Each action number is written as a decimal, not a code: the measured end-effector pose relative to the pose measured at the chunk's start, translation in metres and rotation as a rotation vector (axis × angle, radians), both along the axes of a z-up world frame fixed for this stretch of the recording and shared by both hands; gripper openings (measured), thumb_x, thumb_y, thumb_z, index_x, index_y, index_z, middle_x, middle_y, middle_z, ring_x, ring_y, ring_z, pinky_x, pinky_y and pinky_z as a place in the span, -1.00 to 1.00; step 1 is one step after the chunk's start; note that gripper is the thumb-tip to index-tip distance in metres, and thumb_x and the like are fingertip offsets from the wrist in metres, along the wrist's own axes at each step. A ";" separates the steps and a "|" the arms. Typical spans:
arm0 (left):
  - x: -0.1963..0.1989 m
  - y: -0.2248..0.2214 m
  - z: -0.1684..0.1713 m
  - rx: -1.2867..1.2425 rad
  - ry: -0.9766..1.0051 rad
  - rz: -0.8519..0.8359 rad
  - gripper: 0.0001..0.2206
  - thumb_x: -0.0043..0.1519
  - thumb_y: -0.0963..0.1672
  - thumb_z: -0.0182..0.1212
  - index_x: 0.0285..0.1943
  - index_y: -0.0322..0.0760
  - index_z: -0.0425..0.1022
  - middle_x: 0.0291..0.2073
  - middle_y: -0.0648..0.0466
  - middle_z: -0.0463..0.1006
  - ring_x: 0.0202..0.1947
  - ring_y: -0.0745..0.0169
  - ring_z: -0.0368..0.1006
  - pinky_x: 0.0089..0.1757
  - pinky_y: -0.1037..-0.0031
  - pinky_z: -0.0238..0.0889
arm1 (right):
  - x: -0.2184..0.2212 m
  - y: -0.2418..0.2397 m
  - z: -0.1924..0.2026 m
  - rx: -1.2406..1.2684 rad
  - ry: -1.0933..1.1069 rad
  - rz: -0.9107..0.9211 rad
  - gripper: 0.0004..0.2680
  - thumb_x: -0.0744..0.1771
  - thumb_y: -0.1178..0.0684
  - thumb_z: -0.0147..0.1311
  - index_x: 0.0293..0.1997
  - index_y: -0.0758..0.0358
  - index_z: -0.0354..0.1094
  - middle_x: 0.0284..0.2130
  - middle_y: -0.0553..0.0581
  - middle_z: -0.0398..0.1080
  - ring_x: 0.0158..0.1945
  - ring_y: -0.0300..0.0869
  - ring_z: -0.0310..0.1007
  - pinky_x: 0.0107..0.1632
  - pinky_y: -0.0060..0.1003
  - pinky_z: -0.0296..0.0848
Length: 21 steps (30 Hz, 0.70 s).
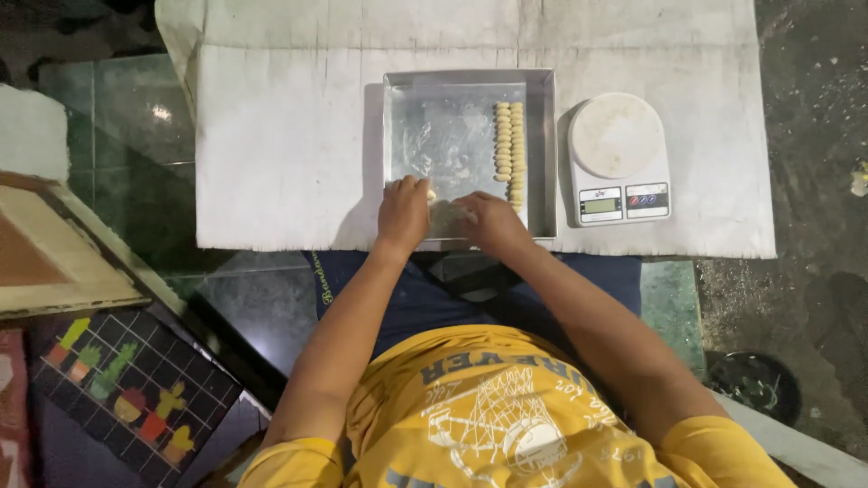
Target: Rolling small pieces of dough into uniform balls and arranging them in rows on a metal tray.
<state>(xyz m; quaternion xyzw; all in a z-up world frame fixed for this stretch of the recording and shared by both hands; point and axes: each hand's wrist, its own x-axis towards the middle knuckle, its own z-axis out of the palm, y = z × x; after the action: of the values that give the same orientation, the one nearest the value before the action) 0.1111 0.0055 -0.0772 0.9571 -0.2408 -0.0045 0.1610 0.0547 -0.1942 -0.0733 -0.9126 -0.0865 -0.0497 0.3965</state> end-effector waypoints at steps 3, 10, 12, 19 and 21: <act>0.005 0.009 -0.022 -0.065 -0.041 -0.037 -0.78 0.11 -0.26 0.27 -0.06 -0.35 0.55 -0.26 -0.08 0.54 -0.09 -0.18 0.52 -0.02 0.14 0.35 | -0.005 0.008 0.002 -0.037 0.016 0.021 -0.73 0.27 0.19 0.13 0.07 0.13 0.50 -0.25 0.23 0.53 -0.21 0.19 0.59 -0.16 0.01 0.59; -0.010 0.015 -0.012 -0.342 -0.065 0.023 -0.75 0.21 -0.26 0.23 0.08 -0.38 0.52 -0.17 -0.15 0.60 -0.03 -0.19 0.52 0.06 0.14 0.32 | -0.012 0.009 0.019 0.196 0.157 -0.069 -0.66 0.27 0.22 0.21 0.20 0.24 0.44 -0.13 0.36 0.52 -0.05 0.25 0.55 -0.03 -0.02 0.58; -0.011 0.013 -0.007 -0.388 -0.046 0.036 -0.75 0.23 -0.28 0.23 0.09 -0.40 0.53 -0.17 -0.15 0.60 -0.03 -0.18 0.52 0.06 0.16 0.33 | -0.009 0.008 0.020 0.231 0.173 -0.073 -0.67 0.28 0.18 0.25 0.19 0.26 0.44 -0.13 0.39 0.52 -0.03 0.25 0.54 -0.02 0.02 0.58; -0.004 0.008 0.029 -0.620 0.229 0.271 -0.75 0.34 -0.24 0.04 0.17 -0.23 0.49 -0.16 -0.20 0.59 -0.07 -0.21 0.56 -0.04 0.12 0.42 | -0.006 0.007 0.032 0.085 0.182 0.037 -0.67 0.30 0.14 0.24 0.21 0.31 0.40 -0.07 0.34 0.52 -0.04 0.19 0.58 0.00 -0.01 0.60; -0.004 0.006 0.046 -0.816 0.318 0.358 -0.71 0.36 -0.24 -0.08 0.18 -0.22 0.48 -0.15 -0.28 0.60 -0.07 -0.24 0.56 -0.02 0.11 0.41 | -0.009 0.010 0.034 0.059 0.169 0.052 -0.65 0.30 0.14 0.25 0.22 0.32 0.39 -0.05 0.34 0.52 -0.04 0.20 0.57 0.00 0.01 0.60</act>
<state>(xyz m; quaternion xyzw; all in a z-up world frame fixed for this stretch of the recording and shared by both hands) 0.1069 0.0113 -0.0313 0.8297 -0.0265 -0.0281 0.5569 0.0456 -0.1844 -0.0389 -0.8989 -0.0749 0.0353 0.4302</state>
